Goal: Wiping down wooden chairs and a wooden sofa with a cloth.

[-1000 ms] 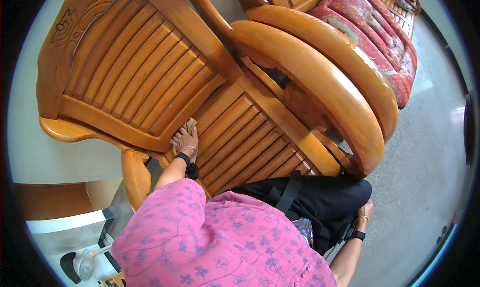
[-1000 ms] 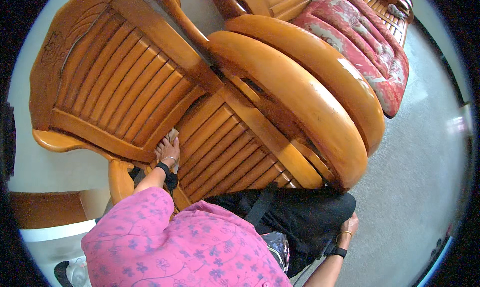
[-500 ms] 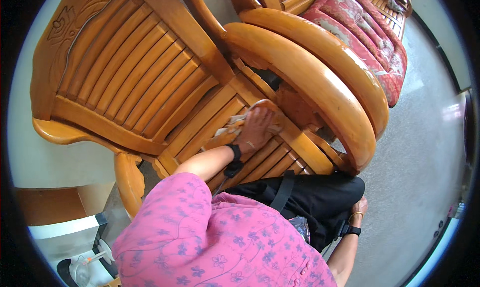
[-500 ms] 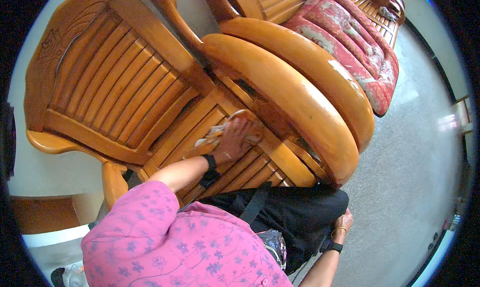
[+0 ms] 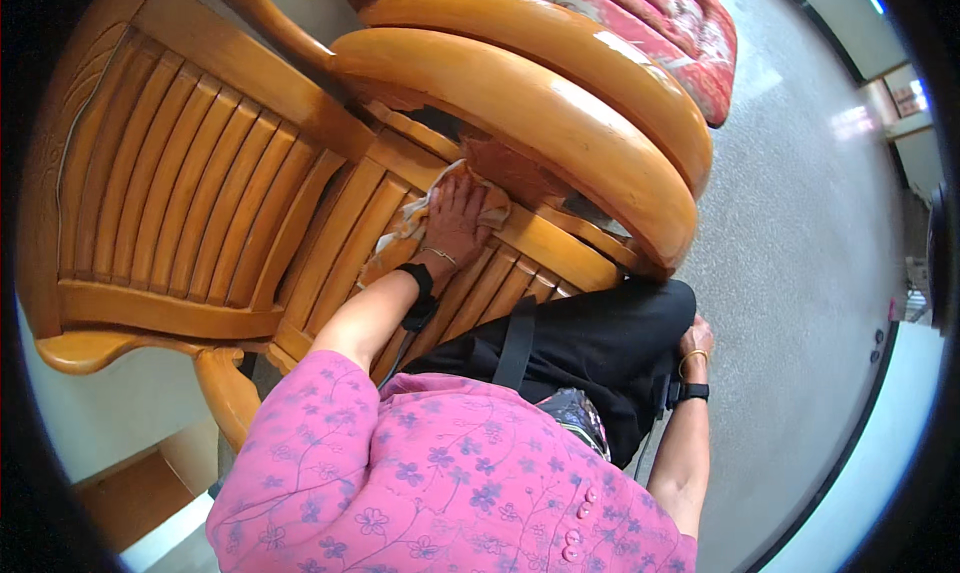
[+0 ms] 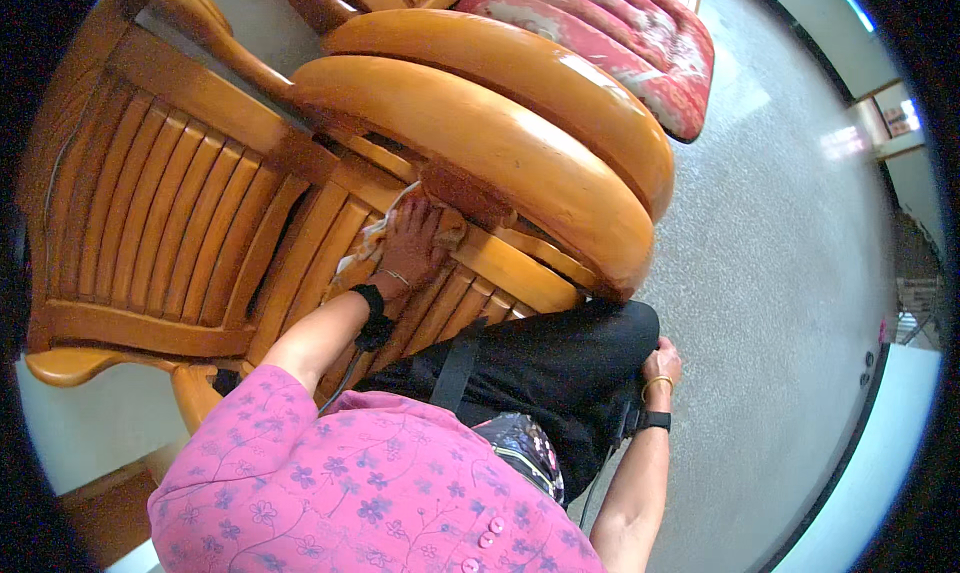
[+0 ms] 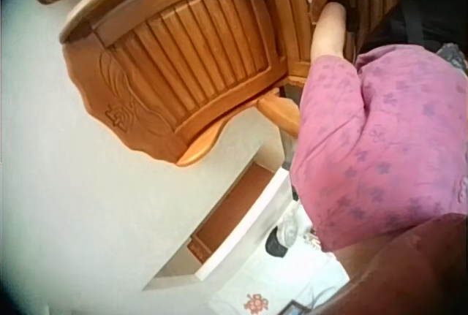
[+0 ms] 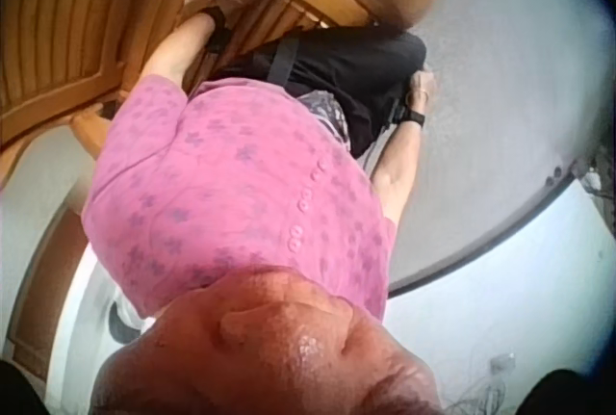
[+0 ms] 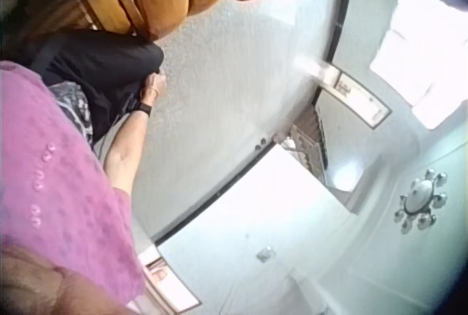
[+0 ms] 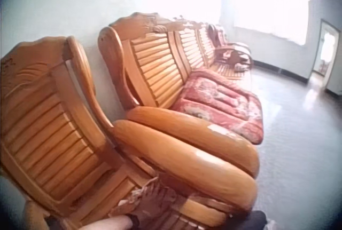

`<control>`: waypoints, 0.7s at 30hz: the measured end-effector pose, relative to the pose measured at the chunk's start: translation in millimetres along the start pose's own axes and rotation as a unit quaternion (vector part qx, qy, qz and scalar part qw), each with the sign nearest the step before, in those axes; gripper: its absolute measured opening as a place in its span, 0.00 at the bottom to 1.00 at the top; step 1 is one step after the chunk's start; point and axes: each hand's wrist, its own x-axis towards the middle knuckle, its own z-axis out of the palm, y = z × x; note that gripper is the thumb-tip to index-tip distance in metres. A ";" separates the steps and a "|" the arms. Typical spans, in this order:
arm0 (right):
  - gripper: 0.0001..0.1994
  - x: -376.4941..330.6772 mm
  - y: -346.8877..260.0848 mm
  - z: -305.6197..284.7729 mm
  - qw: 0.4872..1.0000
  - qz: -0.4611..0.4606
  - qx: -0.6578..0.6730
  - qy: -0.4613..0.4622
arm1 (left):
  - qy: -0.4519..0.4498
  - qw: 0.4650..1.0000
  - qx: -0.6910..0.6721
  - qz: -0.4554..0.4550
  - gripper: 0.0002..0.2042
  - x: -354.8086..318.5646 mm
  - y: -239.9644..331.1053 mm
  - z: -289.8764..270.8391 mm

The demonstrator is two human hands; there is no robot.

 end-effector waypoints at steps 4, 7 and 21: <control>0.16 -6.9 -11.2 -6.5 1.000 0.003 -0.007 -0.015 | -0.005 0.999 0.037 -0.007 0.34 0.8 2.4 1.0; 0.16 -5.4 -10.5 -7.3 1.000 0.006 0.011 -0.025 | -0.013 1.000 0.016 0.009 0.34 -1.2 3.8 -1.3; 0.18 -4.6 -10.9 -6.6 1.000 0.017 0.004 -0.026 | -0.051 0.952 -0.156 0.259 0.35 5.0 88.0 -9.8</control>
